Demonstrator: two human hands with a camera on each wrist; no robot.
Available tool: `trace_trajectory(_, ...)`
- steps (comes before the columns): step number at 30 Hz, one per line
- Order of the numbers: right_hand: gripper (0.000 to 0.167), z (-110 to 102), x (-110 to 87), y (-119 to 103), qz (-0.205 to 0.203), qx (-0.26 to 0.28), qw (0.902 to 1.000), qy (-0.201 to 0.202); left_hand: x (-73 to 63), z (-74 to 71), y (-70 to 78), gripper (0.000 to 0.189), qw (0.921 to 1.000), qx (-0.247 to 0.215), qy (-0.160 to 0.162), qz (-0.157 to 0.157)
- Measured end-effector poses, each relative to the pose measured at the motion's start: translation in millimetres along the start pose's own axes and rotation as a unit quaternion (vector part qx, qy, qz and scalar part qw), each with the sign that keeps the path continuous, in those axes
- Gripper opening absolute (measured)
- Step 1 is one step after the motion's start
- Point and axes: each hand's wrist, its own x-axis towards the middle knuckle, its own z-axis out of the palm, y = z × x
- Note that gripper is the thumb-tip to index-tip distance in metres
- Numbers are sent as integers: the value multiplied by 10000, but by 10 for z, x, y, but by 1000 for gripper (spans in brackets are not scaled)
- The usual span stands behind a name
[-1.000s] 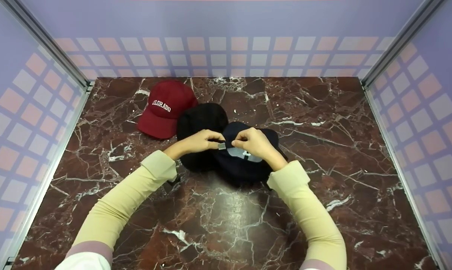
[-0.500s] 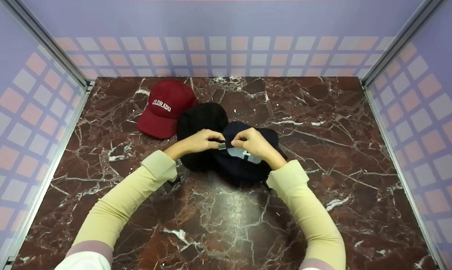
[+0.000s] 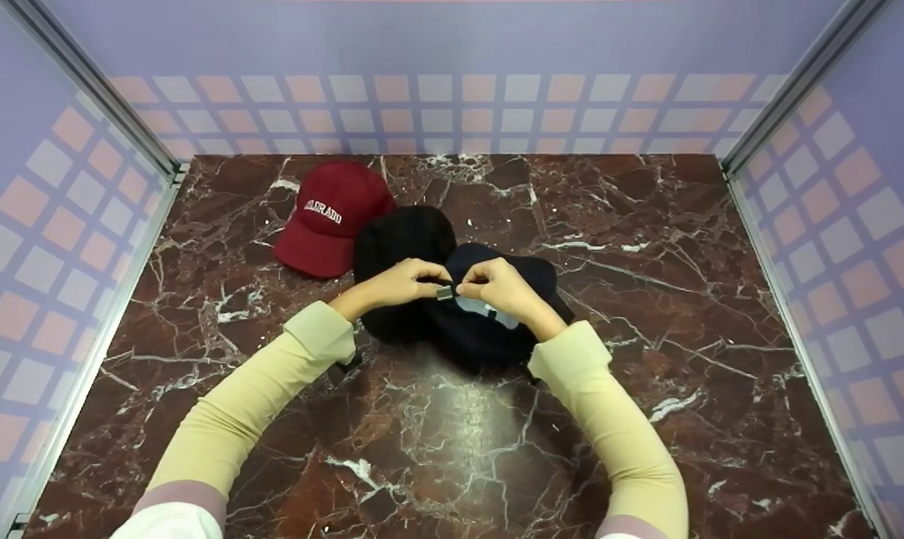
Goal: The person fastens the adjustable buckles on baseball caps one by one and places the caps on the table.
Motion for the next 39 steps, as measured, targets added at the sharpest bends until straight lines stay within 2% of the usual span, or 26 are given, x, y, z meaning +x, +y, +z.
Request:
trace_trajectory(6, 15, 54, -61, -198, -101, 23, 9999, -21, 21, 17, -3, 20, 9999, 102, 49, 74)
trace_trajectory(10, 17, 45, -107, -308, -10, 82, 9999, -90, 12, 16, -19, 20, 9999, 41, 86, 82)
trace_trajectory(13, 23, 1, -101, -277, 79, 315, 9991, -260, -2, 8, -29, 21, 9999, -42, 93, 98)
trace_trajectory(19, 31, -126, -52, -36, 144, 641, 9965, -518, -23, -5, -78, 19, 9998, -124, 141, 85)
trace_trajectory(25, 19, -239, -73, 42, 114, 610, 9948, -808, -36, -8, -117, 18, 9992, -342, 168, 78)
trace_trajectory(29, 15, -278, -104, -2, 57, 567, 9936, -980, -38, -6, -118, 18, 9987, -473, 183, 82)
trace_trajectory(34, 16, -263, -137, -109, 33, 668, 9932, -954, -34, -5, -102, 18, 9987, -453, 201, 136)
trace_trajectory(39, 20, -223, -80, -35, 67, 674, 9942, -831, -25, 4, -85, 17, 9988, -401, 247, 137)
